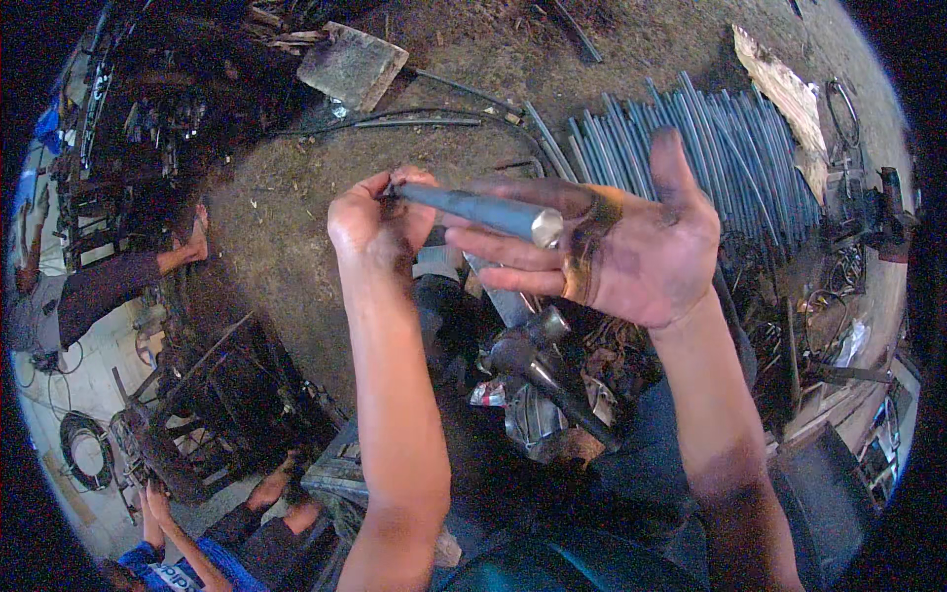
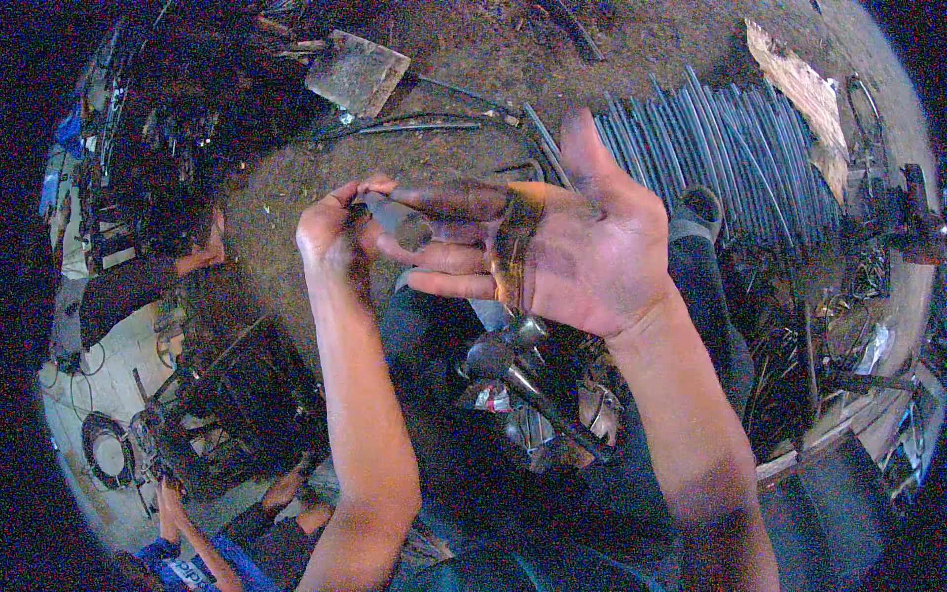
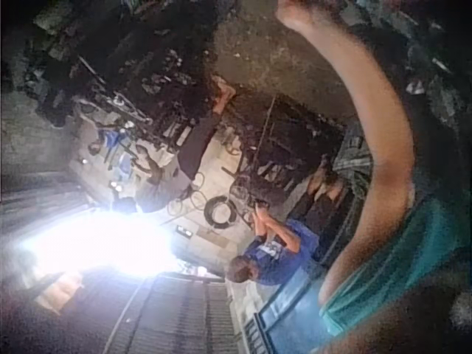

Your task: Hammering a slightly bent metal rod against a metal surface to straighten it.

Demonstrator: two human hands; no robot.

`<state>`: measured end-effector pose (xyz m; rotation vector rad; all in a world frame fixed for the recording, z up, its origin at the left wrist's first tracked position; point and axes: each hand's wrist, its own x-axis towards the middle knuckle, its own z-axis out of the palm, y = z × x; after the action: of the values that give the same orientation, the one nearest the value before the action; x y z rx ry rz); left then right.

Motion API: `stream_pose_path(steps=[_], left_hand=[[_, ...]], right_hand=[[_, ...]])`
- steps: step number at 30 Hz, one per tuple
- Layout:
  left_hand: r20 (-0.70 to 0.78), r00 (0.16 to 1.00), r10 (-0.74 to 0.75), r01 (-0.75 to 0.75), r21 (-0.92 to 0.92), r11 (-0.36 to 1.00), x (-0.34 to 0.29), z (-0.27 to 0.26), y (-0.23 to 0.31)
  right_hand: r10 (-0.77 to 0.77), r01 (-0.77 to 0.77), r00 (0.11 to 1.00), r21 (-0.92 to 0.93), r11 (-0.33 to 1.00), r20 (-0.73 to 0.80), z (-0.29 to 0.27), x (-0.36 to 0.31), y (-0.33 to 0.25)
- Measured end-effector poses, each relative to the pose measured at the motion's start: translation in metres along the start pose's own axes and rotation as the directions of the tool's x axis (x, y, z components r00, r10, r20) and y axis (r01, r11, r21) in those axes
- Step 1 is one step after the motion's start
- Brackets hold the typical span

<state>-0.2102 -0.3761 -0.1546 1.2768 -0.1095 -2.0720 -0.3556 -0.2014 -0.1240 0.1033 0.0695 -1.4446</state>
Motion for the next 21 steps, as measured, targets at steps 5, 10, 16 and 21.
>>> stream_pose_path(steps=[5,10,16,21], left_hand=[[0.084,0.990,0.116,-0.132,0.226,0.965,-0.004,0.000,0.002],[0.074,0.997,-0.024,0.017,0.097,0.995,0.015,-0.005,0.009],[0.034,0.999,0.009,-0.012,0.092,0.996,0.021,-0.007,0.010],[0.001,0.997,0.074,-0.074,0.062,0.995,0.017,-0.004,0.012]], right_hand=[[-0.040,0.039,0.998,0.012,0.999,0.053,0.000,0.001,-0.001],[-0.067,0.071,0.994,-0.045,0.996,0.086,-0.002,0.000,-0.004],[-0.064,0.069,0.990,-0.042,0.997,0.126,-0.004,0.002,-0.004],[-0.089,0.090,0.994,-0.006,0.996,0.064,0.000,-0.001,-0.010]])
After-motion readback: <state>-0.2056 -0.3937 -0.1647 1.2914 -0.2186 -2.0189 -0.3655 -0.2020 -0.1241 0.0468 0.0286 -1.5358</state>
